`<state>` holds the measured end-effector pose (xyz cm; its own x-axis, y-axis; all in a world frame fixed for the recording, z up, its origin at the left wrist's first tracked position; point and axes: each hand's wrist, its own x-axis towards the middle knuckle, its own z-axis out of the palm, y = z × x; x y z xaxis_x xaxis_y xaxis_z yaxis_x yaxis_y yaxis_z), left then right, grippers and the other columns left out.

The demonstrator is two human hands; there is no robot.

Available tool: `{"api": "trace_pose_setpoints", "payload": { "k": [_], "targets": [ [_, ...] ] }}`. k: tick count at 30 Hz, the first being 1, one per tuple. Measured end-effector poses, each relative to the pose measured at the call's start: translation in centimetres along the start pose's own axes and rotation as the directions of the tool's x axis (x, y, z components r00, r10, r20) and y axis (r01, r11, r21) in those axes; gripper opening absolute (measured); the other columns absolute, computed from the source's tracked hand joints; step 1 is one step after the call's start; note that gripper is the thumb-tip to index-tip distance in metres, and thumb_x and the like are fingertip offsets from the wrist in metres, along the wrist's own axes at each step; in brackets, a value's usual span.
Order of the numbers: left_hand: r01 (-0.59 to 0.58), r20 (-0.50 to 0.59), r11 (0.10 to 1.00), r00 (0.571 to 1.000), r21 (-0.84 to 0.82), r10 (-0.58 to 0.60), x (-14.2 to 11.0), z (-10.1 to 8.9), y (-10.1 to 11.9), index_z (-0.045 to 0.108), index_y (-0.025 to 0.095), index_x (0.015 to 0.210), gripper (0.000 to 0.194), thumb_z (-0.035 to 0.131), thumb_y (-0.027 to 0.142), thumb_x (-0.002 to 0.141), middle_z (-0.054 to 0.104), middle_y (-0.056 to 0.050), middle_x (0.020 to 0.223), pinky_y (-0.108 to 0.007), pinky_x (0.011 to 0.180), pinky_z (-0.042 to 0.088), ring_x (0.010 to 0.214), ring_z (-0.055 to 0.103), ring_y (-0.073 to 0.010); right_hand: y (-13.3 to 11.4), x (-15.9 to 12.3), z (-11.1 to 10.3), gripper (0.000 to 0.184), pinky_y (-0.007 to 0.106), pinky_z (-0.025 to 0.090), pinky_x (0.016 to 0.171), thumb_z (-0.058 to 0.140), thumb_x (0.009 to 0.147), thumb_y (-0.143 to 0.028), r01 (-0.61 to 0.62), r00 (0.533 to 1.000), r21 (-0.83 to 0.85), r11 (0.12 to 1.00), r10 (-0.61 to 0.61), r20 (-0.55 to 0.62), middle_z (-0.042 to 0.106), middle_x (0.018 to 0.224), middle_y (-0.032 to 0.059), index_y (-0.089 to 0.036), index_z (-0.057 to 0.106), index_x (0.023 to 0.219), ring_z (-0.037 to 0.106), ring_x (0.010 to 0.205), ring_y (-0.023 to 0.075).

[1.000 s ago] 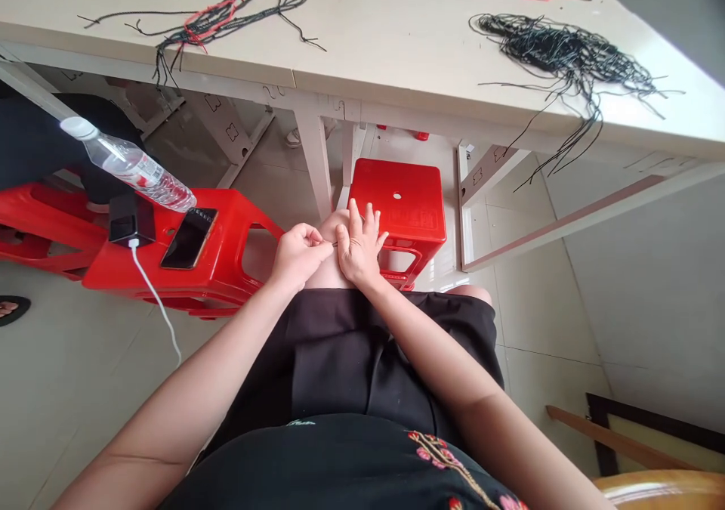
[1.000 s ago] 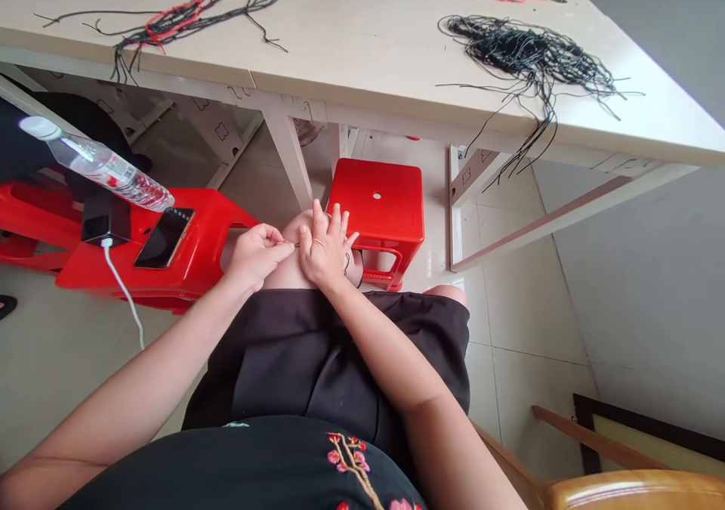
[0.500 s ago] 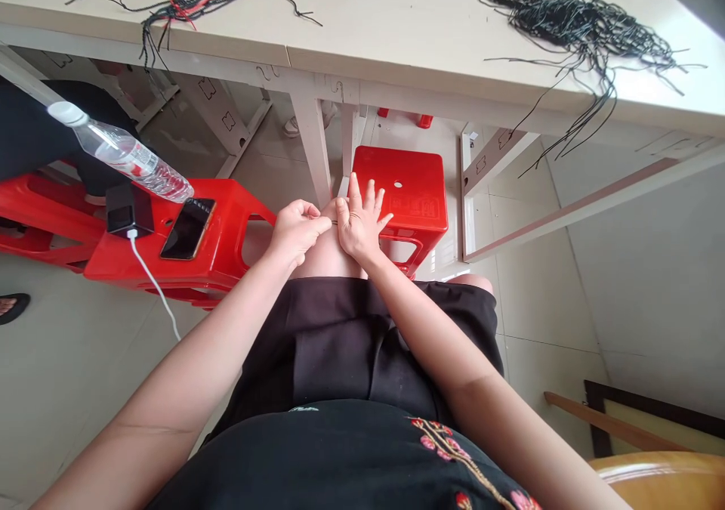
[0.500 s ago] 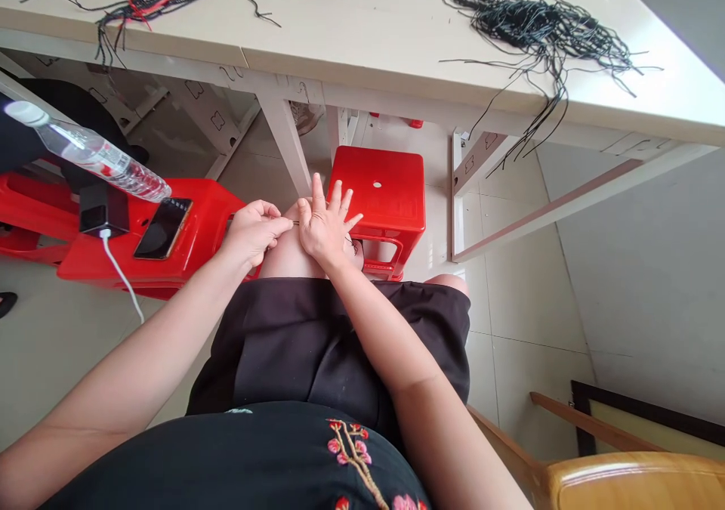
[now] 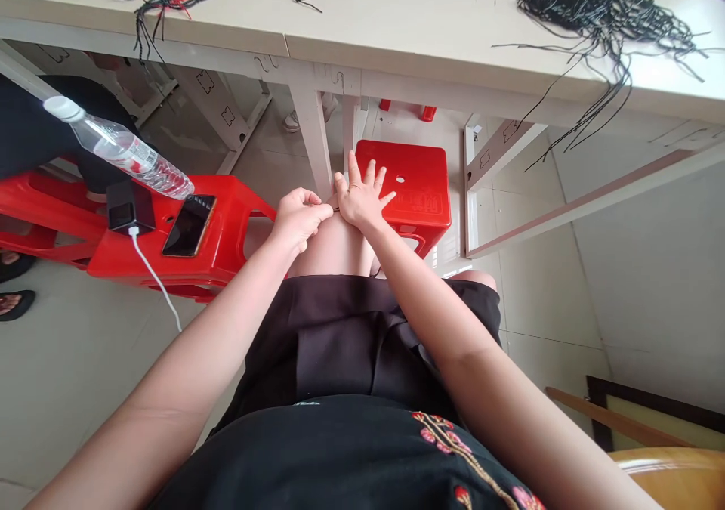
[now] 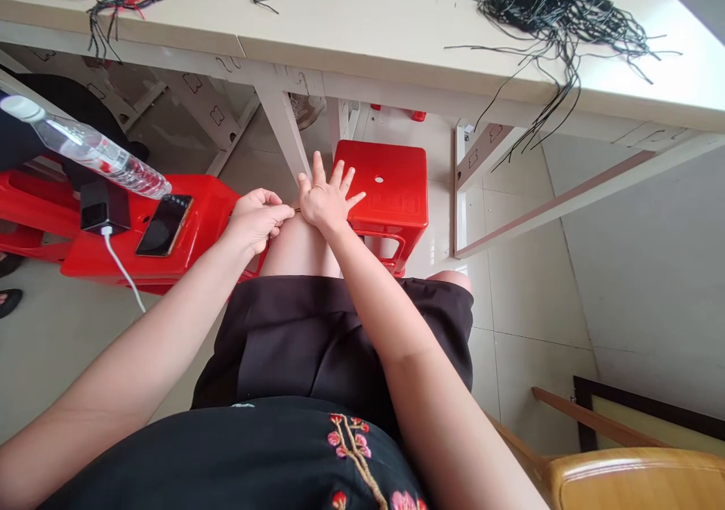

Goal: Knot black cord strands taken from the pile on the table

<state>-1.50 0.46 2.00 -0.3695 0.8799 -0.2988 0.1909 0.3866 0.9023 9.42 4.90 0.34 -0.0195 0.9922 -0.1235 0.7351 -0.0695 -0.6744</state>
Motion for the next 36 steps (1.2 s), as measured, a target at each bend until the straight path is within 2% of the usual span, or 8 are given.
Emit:
{"api": "trace_pose_setpoints", "payload": {
  "k": [6, 18, 23, 30, 36],
  "targets": [
    [0.004, -0.001, 1.000, 1.000, 0.004, -0.004, 0.5, 0.1, 0.2, 0.045, 0.022, 0.067, 0.029, 0.060, 0.009, 0.047, 0.041, 0.007, 0.053, -0.020, 0.036, 0.021, 0.039, 0.035, -0.0061, -0.5, 1.7, -0.1, 0.063, 0.072, -0.005, 0.102, 0.023, 0.089, -0.059, -0.039, 0.997, -0.060, 0.997, 0.043, 0.068, 0.005, 0.157, 0.0050, -0.035, 0.012, 0.147, -0.009, 0.142, 0.0335],
    [-0.001, 0.042, 1.000, 0.999, 0.026, 0.000, 1.6, -0.2, -0.2, 0.046, 0.023, 0.073, 0.033, 0.063, 0.009, 0.048, 0.041, 0.007, 0.048, -0.020, 0.037, 0.022, 0.037, 0.036, -0.0075, -1.2, 3.2, -0.1, 0.063, 0.073, -0.013, 0.097, 0.022, 0.089, -0.061, -0.083, 0.976, -0.136, 0.987, 0.107, 0.187, 0.008, 0.157, 0.0081, -0.034, 0.017, 0.146, -0.008, 0.143, 0.0319],
    [0.003, 0.063, 1.000, 0.998, 0.003, -0.003, 1.4, -0.4, 0.0, 0.047, 0.023, 0.074, 0.034, 0.065, 0.008, 0.049, 0.043, 0.007, 0.049, -0.019, 0.036, 0.023, 0.037, 0.036, -0.0071, -1.1, 3.4, 0.0, 0.064, 0.073, -0.014, 0.097, 0.023, 0.088, -0.061, -0.087, 0.976, -0.134, 0.987, 0.111, 0.186, 0.010, 0.156, 0.0087, -0.034, 0.018, 0.146, -0.006, 0.143, 0.0314],
    [0.059, 0.197, 0.991, 0.980, -0.117, -0.035, 0.4, -1.2, 0.9, 0.050, 0.020, 0.075, 0.030, 0.066, 0.005, 0.055, 0.053, 0.004, 0.054, -0.017, 0.035, 0.022, 0.042, 0.043, -0.0070, -0.9, 3.5, 0.4, 0.065, 0.072, -0.014, 0.098, 0.024, 0.088, -0.061, -0.082, 0.980, -0.127, 0.989, 0.103, 0.171, 0.013, 0.156, 0.0097, -0.033, 0.018, 0.146, -0.004, 0.143, 0.0315],
    [0.087, 0.214, 0.987, 0.975, -0.135, -0.056, 0.3, -1.4, 1.1, 0.053, 0.018, 0.078, 0.029, 0.066, 0.002, 0.057, 0.057, 0.002, 0.057, -0.016, 0.035, 0.021, 0.042, 0.044, -0.0059, -0.9, 3.4, 0.4, 0.065, 0.073, -0.013, 0.097, 0.023, 0.088, -0.060, -0.073, 0.983, -0.138, 0.988, 0.095, 0.155, 0.016, 0.155, 0.0082, -0.033, 0.017, 0.146, -0.002, 0.143, 0.0318]
  ]
}}
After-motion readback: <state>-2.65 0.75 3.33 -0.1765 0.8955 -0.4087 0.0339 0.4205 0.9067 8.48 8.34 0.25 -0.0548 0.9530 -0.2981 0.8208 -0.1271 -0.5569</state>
